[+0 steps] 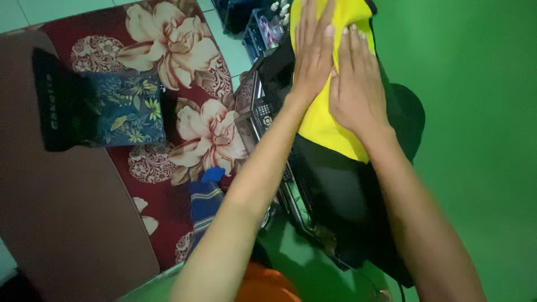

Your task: The person wipes a remote control and the exterior of a television with cloths.

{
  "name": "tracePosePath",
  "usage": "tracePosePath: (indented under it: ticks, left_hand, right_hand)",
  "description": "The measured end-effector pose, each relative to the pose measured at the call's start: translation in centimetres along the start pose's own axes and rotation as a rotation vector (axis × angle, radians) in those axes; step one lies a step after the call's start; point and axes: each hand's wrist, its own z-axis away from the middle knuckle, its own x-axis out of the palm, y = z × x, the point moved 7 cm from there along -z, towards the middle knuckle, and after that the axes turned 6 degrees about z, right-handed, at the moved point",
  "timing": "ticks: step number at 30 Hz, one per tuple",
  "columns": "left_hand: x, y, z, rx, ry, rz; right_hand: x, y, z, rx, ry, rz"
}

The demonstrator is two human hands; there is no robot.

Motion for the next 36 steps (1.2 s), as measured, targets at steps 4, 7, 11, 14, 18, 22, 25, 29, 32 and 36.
tracePosePath:
  ticks: [4,7,11,14,18,22,25,29,32,36]
  left_hand:
    - [0.9,-4.5,2.6,-0.174,0.177,0.085]
    - [1.6,-7.3,4.0,-0.222,0.196,0.077]
    - [2.0,-11.3,6.3,-0.299,0.158,0.118]
    - [2.2,-13.9,9.3,-0.380,0.143,0.103]
    - [3.3,-15.0,13.4,-0.440,0.146,0.096]
    - [4.4,-14.7,15.6,-0.529,0.160,0.115]
    - [4.9,-12.3,17.6,-0.553,0.171,0.113]
    - [5.7,-9.0,20.5,-0.589,0.156,0.144]
    - [7.3,-7.7,24.9,-0.621,0.139,0.161]
    - [10.1,-6.9,34.0,-0.650,0.083,0.108]
  right_hand:
    - [0.2,-1.4,-1.2,-0.019,-0.021,0.202]
    - [2.5,-3.3,-1.4,-0.021,-0.013,0.682]
    - [7.2,-4.9,-2.1,-0.050,-0.047,1.051]
    - [10.3,-4.8,-1.9,-0.152,-0.155,1.098]
    - [12.5,-4.5,0.1,-0.189,-0.239,1.140]
    - [13.2,-3.9,2.0,-0.206,-0.313,1.141]
    - [12.1,-3.9,4.3,-0.178,-0.315,1.149]
    - [10.2,-4.1,8.3,-0.147,-0.327,1.138]
    - [10.1,-3.9,12.0,-0.110,-0.339,1.085]
    - [12.0,-3.4,17.6,-0.077,-0.496,0.966]
